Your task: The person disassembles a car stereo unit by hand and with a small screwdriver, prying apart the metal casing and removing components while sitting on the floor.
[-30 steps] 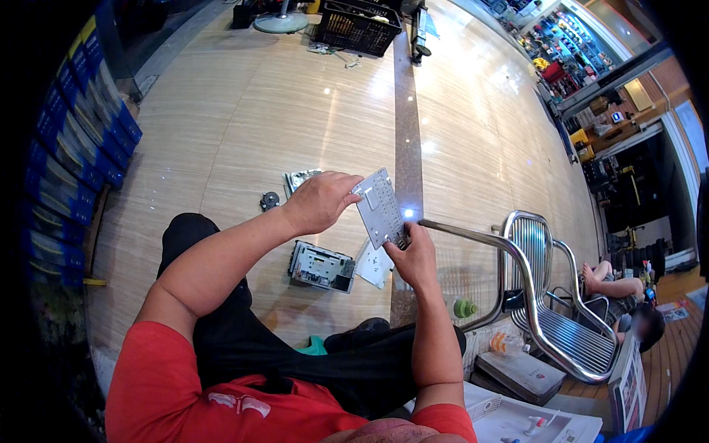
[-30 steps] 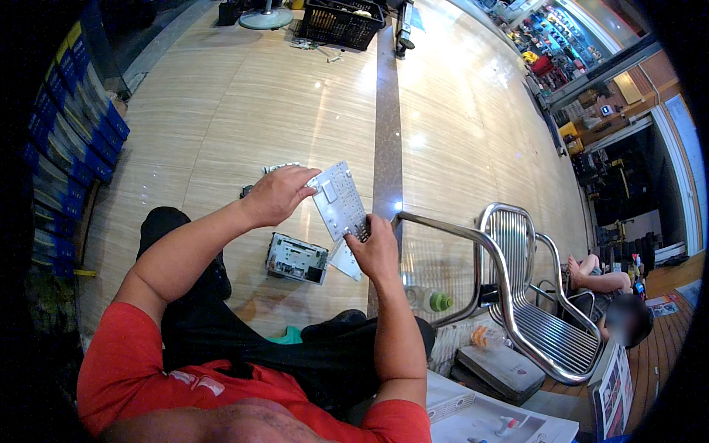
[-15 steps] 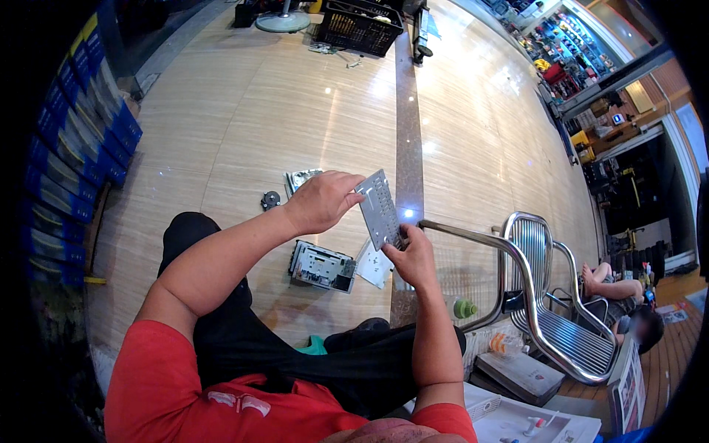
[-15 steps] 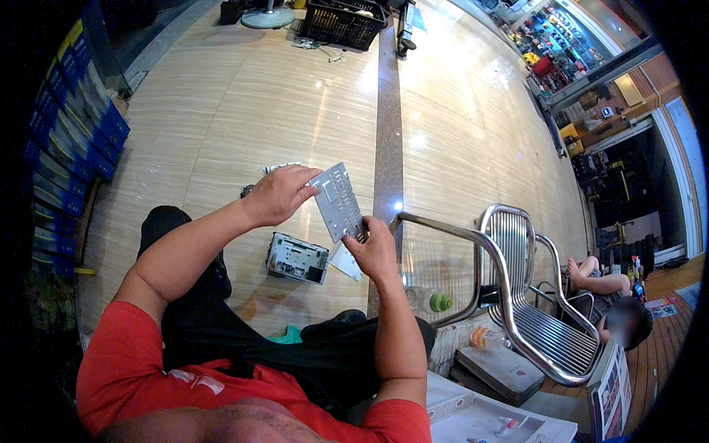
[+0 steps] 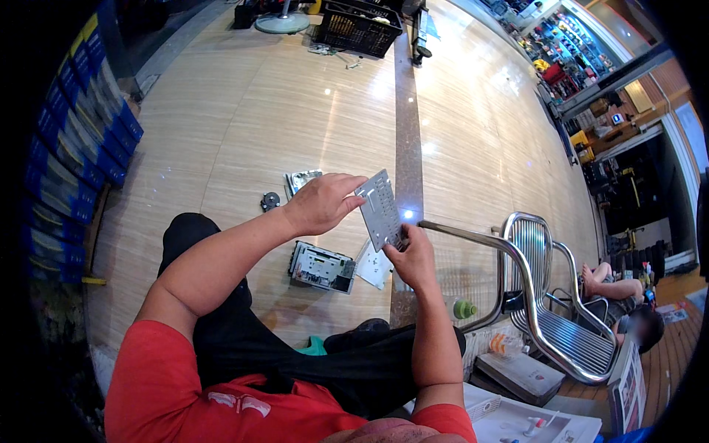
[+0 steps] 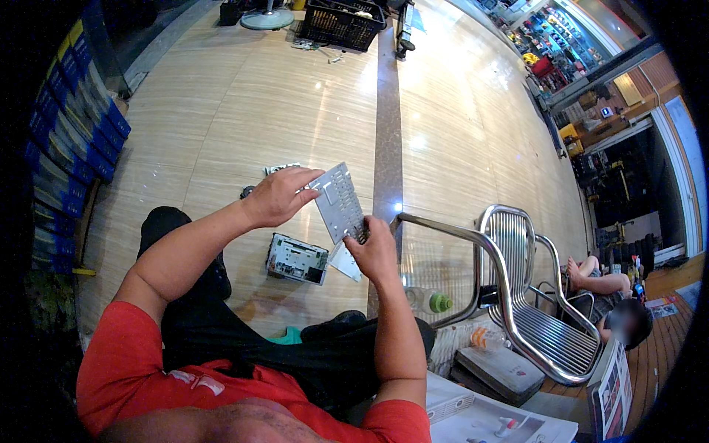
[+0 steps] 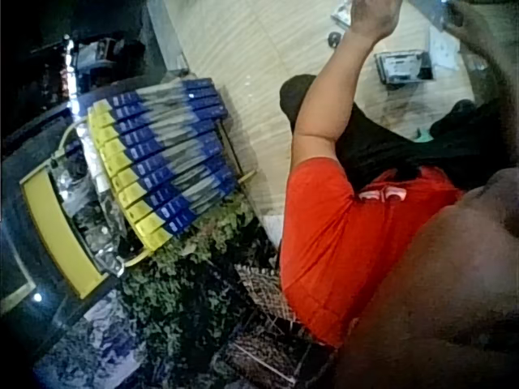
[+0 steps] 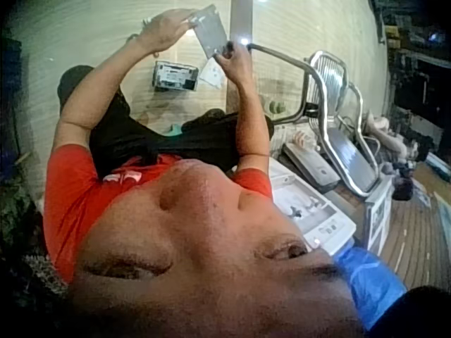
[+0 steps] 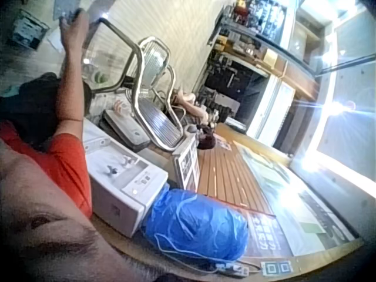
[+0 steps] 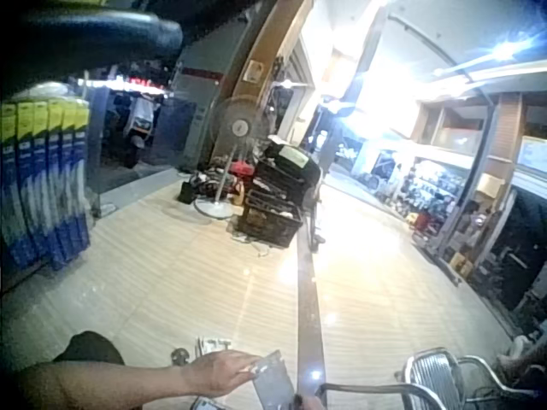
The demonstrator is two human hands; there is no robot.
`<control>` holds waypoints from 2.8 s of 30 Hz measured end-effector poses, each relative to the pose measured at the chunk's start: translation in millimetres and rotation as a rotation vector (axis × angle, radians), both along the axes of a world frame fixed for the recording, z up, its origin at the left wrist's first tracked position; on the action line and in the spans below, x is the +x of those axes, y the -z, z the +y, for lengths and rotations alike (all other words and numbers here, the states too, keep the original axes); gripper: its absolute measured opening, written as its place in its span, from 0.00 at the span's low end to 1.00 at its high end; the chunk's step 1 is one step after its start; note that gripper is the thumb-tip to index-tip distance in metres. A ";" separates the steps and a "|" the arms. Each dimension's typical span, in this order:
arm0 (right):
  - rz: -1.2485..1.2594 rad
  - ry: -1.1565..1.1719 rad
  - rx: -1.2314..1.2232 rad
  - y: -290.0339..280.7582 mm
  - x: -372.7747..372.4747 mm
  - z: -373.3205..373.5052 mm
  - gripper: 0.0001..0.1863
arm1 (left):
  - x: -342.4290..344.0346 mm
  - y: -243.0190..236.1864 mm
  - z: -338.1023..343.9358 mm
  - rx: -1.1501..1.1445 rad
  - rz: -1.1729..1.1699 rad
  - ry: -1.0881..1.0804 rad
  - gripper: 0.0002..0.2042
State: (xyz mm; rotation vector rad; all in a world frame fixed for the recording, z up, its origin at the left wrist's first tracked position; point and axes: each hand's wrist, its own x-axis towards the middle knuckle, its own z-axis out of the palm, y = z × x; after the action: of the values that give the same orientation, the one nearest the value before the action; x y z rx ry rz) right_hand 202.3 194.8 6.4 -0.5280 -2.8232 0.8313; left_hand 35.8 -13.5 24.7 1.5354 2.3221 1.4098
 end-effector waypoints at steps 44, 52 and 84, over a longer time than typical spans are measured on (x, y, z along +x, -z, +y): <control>-0.014 -0.049 0.098 -1.2 2.1 -2.8 0.28 | 0.4 0.1 1.8 -0.224 -0.194 -0.014 0.27; 0.013 -0.031 -0.120 3.6 0.8 1.3 0.26 | -6.0 1.2 0.6 -0.020 -0.287 0.027 0.29; -0.090 -0.050 -0.250 -6.0 4.0 -3.0 0.26 | -0.3 1.4 3.0 0.030 -0.122 0.068 0.24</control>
State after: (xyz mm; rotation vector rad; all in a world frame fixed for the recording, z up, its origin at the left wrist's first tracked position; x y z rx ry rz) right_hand 206.3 191.9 12.4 -0.5416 -2.8400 1.2105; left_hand 35.6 -10.5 23.3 1.4761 2.1685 1.4839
